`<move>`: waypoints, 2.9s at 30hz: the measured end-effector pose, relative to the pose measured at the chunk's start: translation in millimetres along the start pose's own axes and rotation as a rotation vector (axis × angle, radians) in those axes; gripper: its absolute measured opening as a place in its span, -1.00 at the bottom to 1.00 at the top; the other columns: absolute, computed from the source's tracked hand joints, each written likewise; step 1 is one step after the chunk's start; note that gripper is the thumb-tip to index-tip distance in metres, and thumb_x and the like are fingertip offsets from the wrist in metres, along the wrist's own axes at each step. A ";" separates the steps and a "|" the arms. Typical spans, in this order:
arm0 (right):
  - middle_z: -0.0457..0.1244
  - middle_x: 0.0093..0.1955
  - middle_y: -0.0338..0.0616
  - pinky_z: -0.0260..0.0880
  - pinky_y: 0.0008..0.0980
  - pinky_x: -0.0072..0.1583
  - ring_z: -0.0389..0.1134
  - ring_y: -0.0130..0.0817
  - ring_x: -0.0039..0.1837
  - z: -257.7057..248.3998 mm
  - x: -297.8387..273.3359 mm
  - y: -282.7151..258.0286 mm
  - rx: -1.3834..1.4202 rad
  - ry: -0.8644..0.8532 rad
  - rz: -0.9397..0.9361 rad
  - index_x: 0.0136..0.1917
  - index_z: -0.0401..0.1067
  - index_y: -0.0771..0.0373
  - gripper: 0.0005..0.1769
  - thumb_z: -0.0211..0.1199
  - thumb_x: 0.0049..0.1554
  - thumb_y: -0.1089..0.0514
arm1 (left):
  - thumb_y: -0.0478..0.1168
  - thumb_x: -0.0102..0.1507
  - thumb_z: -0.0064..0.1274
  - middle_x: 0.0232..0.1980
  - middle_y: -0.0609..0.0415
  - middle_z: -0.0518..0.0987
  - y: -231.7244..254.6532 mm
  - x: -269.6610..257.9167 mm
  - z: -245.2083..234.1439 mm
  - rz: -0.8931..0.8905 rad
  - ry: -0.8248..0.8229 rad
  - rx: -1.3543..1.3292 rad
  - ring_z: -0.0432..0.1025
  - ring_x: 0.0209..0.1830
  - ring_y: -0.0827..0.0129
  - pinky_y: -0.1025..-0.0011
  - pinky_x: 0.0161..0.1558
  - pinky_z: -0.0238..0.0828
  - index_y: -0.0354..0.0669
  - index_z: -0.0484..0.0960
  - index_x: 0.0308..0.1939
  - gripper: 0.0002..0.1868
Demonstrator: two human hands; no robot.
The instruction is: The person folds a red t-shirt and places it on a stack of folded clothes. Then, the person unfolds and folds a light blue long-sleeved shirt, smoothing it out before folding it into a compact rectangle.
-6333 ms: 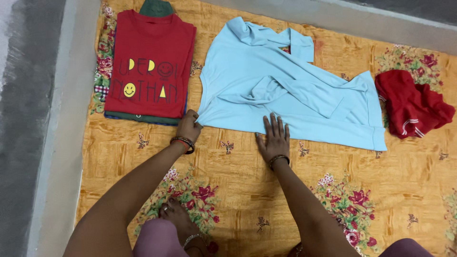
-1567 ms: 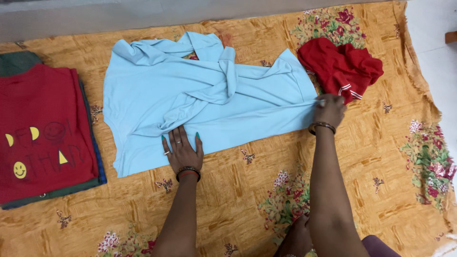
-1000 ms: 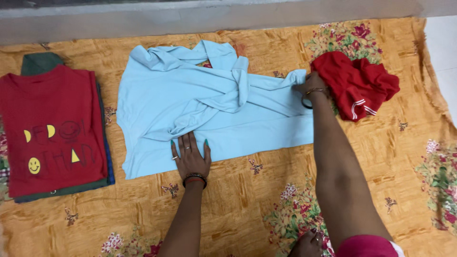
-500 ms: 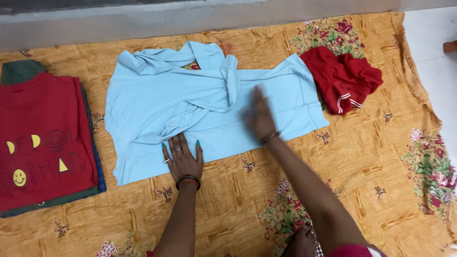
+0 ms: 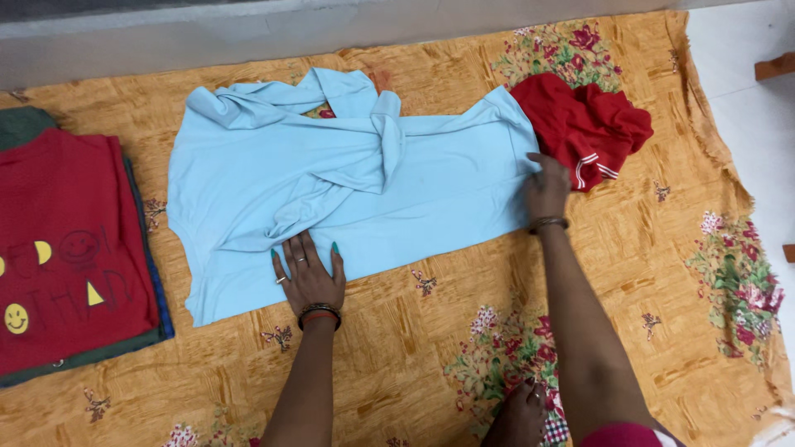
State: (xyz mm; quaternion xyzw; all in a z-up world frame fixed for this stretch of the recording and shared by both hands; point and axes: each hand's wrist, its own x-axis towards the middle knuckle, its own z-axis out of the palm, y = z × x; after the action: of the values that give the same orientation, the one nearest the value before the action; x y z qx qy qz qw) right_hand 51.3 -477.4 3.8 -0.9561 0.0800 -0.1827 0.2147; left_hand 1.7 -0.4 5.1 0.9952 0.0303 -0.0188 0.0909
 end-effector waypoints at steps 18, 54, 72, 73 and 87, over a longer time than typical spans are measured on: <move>0.30 -0.17 -0.20 0.25 -0.46 -0.05 0.23 -0.50 -0.11 -14.0 -15.3 50.5 0.435 -0.130 0.423 0.03 0.44 0.29 -0.79 0.25 0.16 0.14 | 0.21 0.42 -0.36 0.59 -0.11 0.18 -0.5 -0.7 2.4 -0.003 -0.011 0.013 -0.06 0.65 0.19 0.10 0.60 -0.42 -0.22 0.13 0.56 -0.23; -0.24 0.71 0.00 -0.37 -0.02 0.60 -0.28 -0.15 0.70 52.8 -68.5 -198.7 -0.197 -0.619 -0.173 0.66 -0.20 0.26 -0.08 -0.03 0.27 -0.29 | 0.13 0.40 -0.33 0.57 -0.15 0.21 1.2 -1.4 -3.9 0.001 0.020 -0.035 -0.01 0.62 0.12 0.05 0.58 -0.35 -0.28 0.19 0.54 -0.25; -0.35 0.73 -0.06 -0.49 -0.05 0.60 -0.42 -0.18 0.71 95.7 -132.7 -285.9 -0.245 -0.477 0.000 0.68 -0.27 0.19 -0.16 -0.26 0.33 -0.29 | -0.01 0.41 -0.45 0.67 -0.02 -0.01 0.8 0.9 -0.6 0.198 -0.147 -0.024 -0.18 0.68 0.27 0.15 0.61 -0.43 -0.16 -0.01 0.62 -0.31; -0.34 0.73 -0.09 -0.49 -0.05 0.60 -0.41 -0.19 0.71 91.3 -132.2 -292.7 -0.261 -0.477 0.004 0.68 -0.26 0.18 -0.17 -0.28 0.33 -0.29 | -0.03 0.39 -0.46 0.67 0.02 -0.04 2.2 -0.2 -0.4 0.287 -0.193 0.027 -0.21 0.67 0.28 0.15 0.59 -0.45 -0.15 -0.04 0.61 -0.29; -0.30 0.75 -0.16 -0.50 -0.07 0.63 -0.37 -0.22 0.73 77.2 -129.7 -311.9 -0.254 -0.455 0.048 0.70 -0.21 0.14 -0.19 -0.34 0.34 -0.30 | 0.21 0.43 -0.58 0.68 0.15 -0.17 -38.3 -14.2 -34.3 0.468 -0.334 -0.010 -0.29 0.67 0.36 0.22 0.58 -0.49 -0.01 -0.16 0.61 -0.26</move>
State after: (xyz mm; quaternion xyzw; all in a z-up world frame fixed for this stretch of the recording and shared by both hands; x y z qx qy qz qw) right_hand -15.2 -138.8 35.2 -0.9897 0.0747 0.0537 0.1094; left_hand -13.9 42.6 32.5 0.9579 -0.2153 -0.1607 0.1015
